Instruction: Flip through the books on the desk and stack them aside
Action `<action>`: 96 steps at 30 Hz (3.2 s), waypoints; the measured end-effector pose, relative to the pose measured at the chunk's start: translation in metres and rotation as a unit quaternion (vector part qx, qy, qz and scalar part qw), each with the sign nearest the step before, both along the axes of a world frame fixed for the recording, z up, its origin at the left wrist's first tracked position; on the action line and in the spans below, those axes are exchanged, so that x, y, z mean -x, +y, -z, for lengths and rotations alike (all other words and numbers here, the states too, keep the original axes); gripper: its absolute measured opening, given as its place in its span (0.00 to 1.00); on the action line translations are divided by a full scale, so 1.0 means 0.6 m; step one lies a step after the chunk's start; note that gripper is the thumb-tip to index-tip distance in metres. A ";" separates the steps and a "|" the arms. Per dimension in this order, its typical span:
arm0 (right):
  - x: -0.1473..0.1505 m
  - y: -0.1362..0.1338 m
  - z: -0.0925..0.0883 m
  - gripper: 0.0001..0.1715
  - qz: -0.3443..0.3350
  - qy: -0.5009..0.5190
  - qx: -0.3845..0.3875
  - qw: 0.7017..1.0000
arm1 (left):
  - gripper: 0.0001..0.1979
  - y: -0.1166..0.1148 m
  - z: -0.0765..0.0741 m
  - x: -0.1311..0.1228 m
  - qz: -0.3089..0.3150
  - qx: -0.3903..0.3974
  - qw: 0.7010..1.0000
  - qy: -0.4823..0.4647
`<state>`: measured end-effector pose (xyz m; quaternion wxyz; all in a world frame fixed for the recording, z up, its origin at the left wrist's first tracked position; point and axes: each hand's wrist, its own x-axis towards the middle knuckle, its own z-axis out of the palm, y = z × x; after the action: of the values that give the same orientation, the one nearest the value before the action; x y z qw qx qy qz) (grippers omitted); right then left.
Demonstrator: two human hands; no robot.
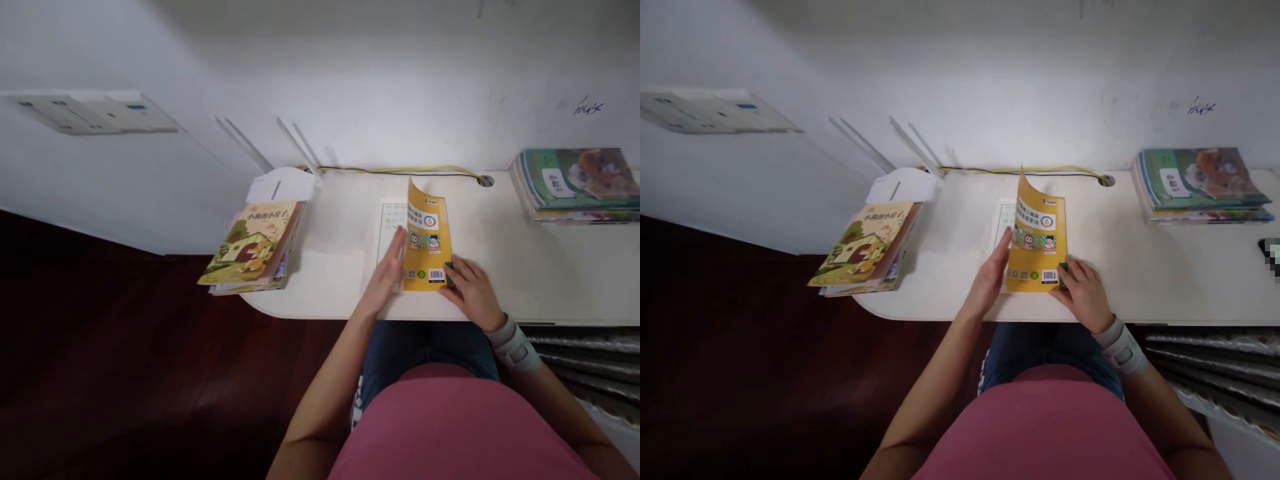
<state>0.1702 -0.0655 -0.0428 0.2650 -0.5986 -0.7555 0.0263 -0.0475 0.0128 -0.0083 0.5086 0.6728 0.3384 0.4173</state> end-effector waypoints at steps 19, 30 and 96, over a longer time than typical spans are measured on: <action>-0.074 0.003 -0.054 0.20 0.190 0.178 0.027 0.965 | 0.32 -0.024 -0.020 -0.136 0.101 -0.373 0.804 0.451; -0.113 -0.009 0.020 0.27 0.214 -0.050 0.055 0.974 | 0.28 -0.028 0.009 -0.189 0.144 -0.380 0.769 0.493; -0.153 -0.067 0.001 0.24 0.157 0.014 0.016 0.987 | 0.41 0.065 -0.049 -0.281 0.227 -0.284 0.693 0.623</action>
<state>0.2622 -0.1058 -0.0432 0.2666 -0.7135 -0.6480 0.0046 0.1211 0.0519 0.0209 0.0452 0.9473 0.2799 -0.1494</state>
